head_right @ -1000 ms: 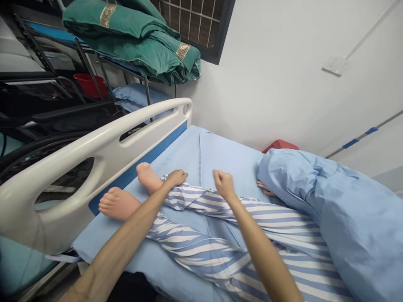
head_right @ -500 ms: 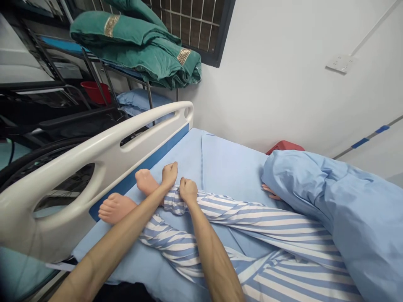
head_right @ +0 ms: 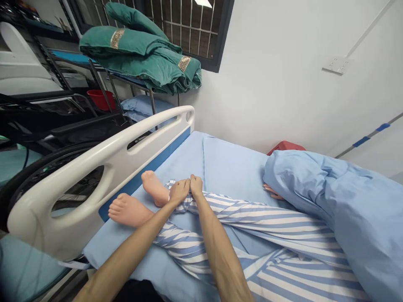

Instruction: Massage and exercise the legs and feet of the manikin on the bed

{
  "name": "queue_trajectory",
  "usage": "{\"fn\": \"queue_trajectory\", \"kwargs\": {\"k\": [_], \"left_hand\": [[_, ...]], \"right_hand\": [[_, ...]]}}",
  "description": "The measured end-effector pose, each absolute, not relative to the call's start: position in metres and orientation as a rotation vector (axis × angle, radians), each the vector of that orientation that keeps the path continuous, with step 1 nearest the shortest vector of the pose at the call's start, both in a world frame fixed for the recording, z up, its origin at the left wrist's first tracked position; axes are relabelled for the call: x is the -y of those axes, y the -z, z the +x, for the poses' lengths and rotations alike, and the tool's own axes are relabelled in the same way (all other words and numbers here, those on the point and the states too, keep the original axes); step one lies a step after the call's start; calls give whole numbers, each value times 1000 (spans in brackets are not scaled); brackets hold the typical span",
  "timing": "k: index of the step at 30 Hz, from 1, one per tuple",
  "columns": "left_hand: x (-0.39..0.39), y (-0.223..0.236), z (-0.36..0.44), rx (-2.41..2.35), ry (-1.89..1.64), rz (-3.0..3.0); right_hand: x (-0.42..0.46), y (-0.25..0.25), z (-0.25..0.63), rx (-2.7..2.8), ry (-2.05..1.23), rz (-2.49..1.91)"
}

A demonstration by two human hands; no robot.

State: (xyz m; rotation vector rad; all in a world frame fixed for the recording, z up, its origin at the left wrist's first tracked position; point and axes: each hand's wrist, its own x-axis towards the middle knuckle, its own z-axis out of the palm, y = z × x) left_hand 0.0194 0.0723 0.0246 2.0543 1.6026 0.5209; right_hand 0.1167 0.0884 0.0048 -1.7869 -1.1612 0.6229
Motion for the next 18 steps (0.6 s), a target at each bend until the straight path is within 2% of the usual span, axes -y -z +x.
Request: {"fn": "queue_trajectory", "kwargs": {"k": [5,9,11,13,18], "left_hand": [[-94,-35,28,-1703,-343,1960],[-103,-38,33,-1903,-429,1804],[-110,-37,33,-1955,-504,1751],[-118,-35,32,-1981,-557,1730],[-135,-29,30,-2000,-639,1748]], "right_hand": [[-70,-47,120,1233,-578,-1693],[-49,-101,129,1376,-500,-1512],[-40,-111,132,1393,-479,-1497],[-34,-102,135,1394,-464,-1545],[-39,-37,140,1401,-397,-1869]]}}
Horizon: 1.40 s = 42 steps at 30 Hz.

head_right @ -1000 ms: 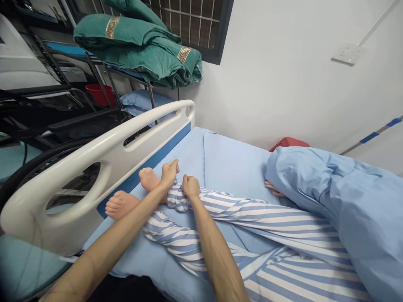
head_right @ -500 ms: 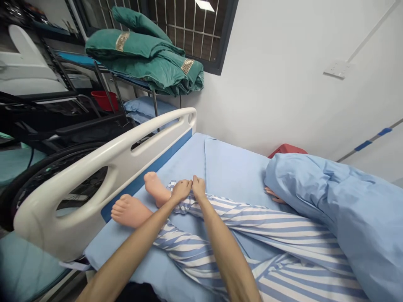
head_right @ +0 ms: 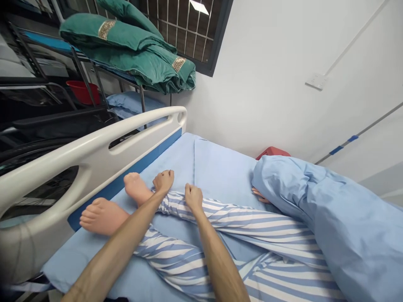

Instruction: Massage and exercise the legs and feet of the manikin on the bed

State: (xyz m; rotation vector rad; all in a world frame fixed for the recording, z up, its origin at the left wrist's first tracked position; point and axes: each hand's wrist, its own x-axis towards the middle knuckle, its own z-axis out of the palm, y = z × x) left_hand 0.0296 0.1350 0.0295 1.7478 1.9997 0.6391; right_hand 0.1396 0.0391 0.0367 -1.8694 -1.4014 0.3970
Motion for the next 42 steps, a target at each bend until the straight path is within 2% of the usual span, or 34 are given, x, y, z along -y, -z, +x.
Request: {"fn": "queue_trajectory", "kwargs": {"k": [3,10,15,19,22,28,30,36,39,42], "left_hand": [[-131,-38,28,-1917,-683,1778],[-73,-69,19,-1602,-812,1957],[-59,-38,14,-1727,-533,2203],[-71,-27,11,-1636,-236,2532],[-81,-36,6,-1607,-148,2515],[-89,-47,-2,-1527,-91,2537],[-91,-46,-7,-1498,-37,2628],[-85,-45,-33,-1435,-74,2809],[-73,-52,-30,-1419,-225,2852],[-65,-68,-10,-1468,-458,2702]], "right_hand": [[-54,-17,139,1461,-425,-1986],[-75,-17,145,1339,-532,-2008],[-68,-17,145,1346,-491,-1911],[-51,-21,153,1426,-462,-1807],[-34,-38,171,1448,-445,-1751],[-15,-106,203,1432,-317,-1605],[-12,-112,204,1421,-321,-1576],[-5,-44,189,1345,-345,-1706],[-3,-21,186,1307,-299,-1743],[-5,-19,190,1255,-336,-1723]]}}
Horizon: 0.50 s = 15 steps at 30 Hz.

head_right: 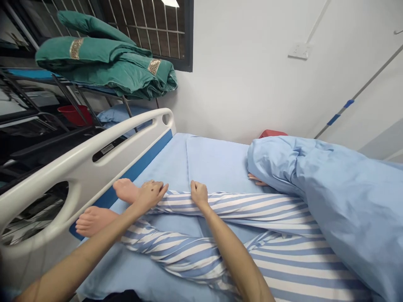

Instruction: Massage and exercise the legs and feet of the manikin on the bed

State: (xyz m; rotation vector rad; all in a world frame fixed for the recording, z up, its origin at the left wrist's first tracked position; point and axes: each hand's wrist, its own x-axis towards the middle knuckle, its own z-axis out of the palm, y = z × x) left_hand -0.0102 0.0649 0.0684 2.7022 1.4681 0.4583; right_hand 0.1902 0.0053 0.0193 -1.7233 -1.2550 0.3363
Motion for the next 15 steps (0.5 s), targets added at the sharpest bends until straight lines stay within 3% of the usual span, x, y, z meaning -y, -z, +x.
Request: {"fn": "queue_trajectory", "kwargs": {"k": [5,9,15], "left_hand": [[-63,-98,37,-1336,-868,2088],[-49,-80,77,-1266,-1130,1705],[-21,-25,114,-1650,-787,1965]], "right_hand": [[-8,-24,197,1122,-390,-1650],[-6,-22,198,1020,-411,-1575],[-5,-19,196,1000,-365,-1569]]}}
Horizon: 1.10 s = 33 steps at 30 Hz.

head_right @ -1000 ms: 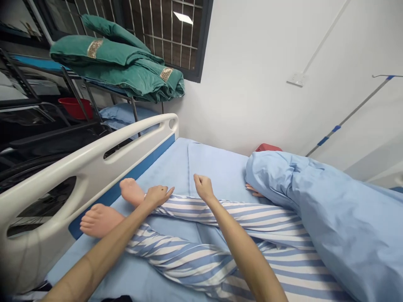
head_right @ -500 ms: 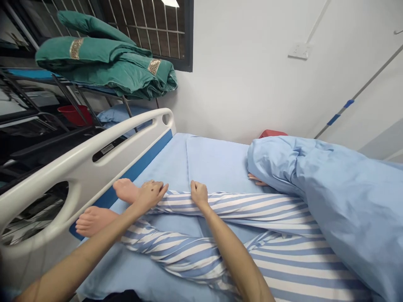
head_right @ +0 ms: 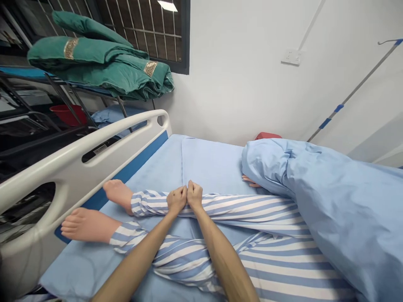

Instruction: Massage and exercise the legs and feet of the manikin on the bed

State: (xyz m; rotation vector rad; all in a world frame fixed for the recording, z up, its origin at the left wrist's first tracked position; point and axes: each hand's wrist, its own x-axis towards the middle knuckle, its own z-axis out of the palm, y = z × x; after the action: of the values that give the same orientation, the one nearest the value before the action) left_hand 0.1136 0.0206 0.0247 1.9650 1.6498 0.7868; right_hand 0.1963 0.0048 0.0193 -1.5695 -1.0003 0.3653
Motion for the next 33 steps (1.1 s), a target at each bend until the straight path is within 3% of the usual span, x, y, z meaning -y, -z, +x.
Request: {"fn": "queue_trajectory", "kwargs": {"k": [5,13,21,26,33], "left_hand": [[-19,-27,110,-1705,-620,2109],[-17,-29,106,-1750,-583,2169],[-19,-27,104,-1779,-612,2118],[-15,-47,118,-1591,-597,2257],[-13,-102,162,-1367,-1043,1957]], "right_hand": [[-4,-27,191,1082,-403,-1594],[9,-87,213,1309,-341,-1460],[21,-24,243,1167,-268,-1750],[21,-23,244,1139,-289,-1712],[23,-23,249,986,-355,-1602]]}}
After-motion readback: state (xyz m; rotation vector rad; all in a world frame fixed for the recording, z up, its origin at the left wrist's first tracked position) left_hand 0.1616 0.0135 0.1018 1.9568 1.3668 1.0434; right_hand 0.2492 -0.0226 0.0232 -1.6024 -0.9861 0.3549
